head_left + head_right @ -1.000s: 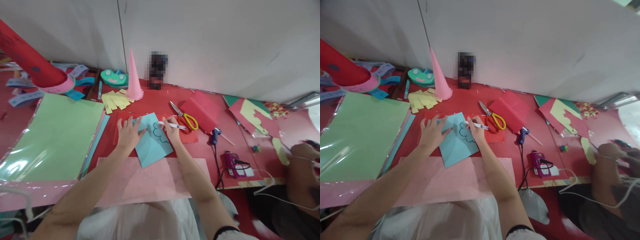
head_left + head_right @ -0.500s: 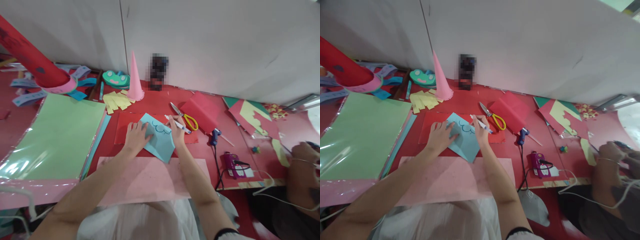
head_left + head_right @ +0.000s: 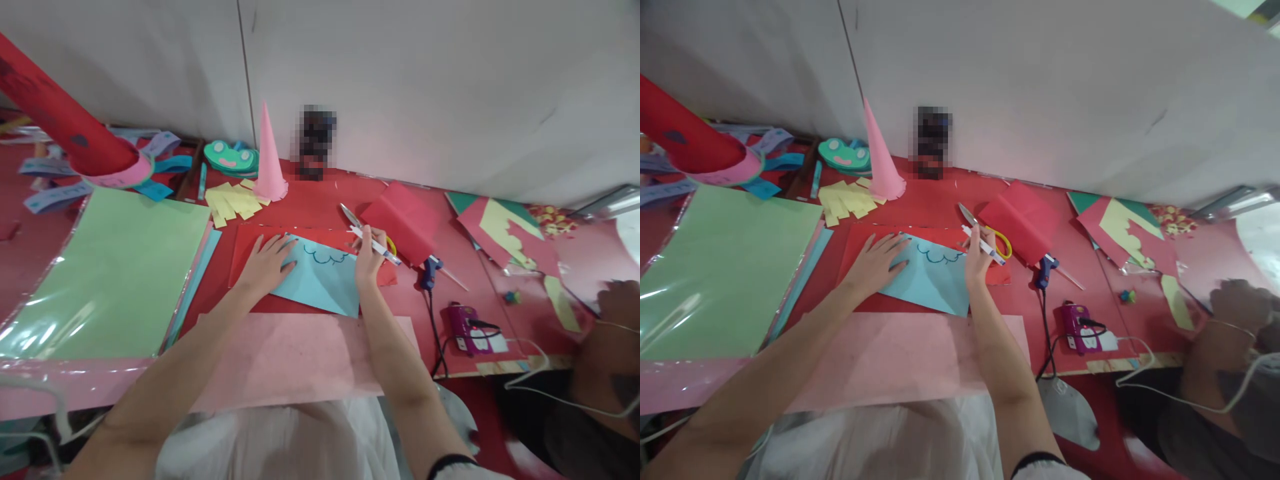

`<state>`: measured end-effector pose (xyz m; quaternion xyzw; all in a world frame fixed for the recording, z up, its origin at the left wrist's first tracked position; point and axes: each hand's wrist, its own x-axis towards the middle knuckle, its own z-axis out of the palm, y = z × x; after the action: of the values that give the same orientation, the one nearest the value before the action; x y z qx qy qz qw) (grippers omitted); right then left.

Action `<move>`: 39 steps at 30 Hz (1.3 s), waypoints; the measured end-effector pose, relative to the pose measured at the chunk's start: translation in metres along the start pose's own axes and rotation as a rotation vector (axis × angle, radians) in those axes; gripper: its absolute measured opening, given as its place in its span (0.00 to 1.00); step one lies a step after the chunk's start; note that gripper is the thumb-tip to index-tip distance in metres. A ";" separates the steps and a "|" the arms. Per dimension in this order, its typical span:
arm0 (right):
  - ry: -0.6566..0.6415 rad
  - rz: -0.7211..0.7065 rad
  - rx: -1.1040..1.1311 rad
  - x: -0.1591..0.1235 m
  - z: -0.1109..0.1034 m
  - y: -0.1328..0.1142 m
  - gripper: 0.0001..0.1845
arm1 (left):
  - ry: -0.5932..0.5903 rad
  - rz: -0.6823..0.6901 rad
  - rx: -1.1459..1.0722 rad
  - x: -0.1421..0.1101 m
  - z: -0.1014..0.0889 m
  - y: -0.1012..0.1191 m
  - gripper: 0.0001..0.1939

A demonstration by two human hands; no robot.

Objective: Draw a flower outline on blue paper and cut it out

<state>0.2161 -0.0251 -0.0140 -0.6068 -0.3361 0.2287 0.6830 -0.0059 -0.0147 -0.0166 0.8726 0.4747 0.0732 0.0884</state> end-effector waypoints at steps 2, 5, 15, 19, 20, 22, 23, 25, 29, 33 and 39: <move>0.078 -0.012 0.014 0.007 -0.006 0.002 0.15 | 0.044 -0.036 0.026 -0.004 0.000 0.005 0.22; 0.098 0.018 0.045 0.018 -0.016 0.005 0.16 | 0.098 -0.055 0.050 -0.010 -0.001 0.012 0.22; -0.343 0.146 -0.014 -0.002 0.011 -0.004 0.18 | 0.099 -0.141 0.103 -0.011 0.001 0.029 0.25; -0.485 0.101 -0.091 -0.011 0.039 -0.005 0.23 | 0.095 -0.160 0.081 -0.012 0.006 0.026 0.24; -0.515 0.091 -0.102 -0.011 0.045 -0.004 0.23 | 0.093 -0.168 0.073 -0.012 0.006 0.025 0.24; -0.556 0.072 -0.105 -0.009 0.053 0.000 0.23 | 0.080 -0.183 0.065 -0.013 0.006 0.024 0.25; -0.562 0.068 -0.100 -0.008 0.055 0.002 0.23 | 0.073 -0.191 0.063 -0.014 0.005 0.024 0.25; -0.547 0.068 -0.091 -0.008 0.057 0.005 0.24 | 0.054 -0.206 0.054 -0.014 0.003 0.024 0.25; -0.509 0.082 -0.104 -0.009 0.055 0.007 0.25 | -0.001 -0.225 0.050 -0.014 -0.001 0.025 0.26; -0.529 0.057 -0.089 -0.007 0.055 0.007 0.25 | -0.030 -0.226 0.057 -0.014 -0.002 0.023 0.26; -0.597 0.120 -0.047 -0.002 0.056 0.007 0.25 | -0.022 -0.203 0.003 -0.012 0.001 0.010 0.21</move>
<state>0.1746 0.0127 -0.0193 -0.5472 -0.4905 0.4291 0.5252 -0.0040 -0.0300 -0.0159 0.8210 0.5598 0.0533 0.0992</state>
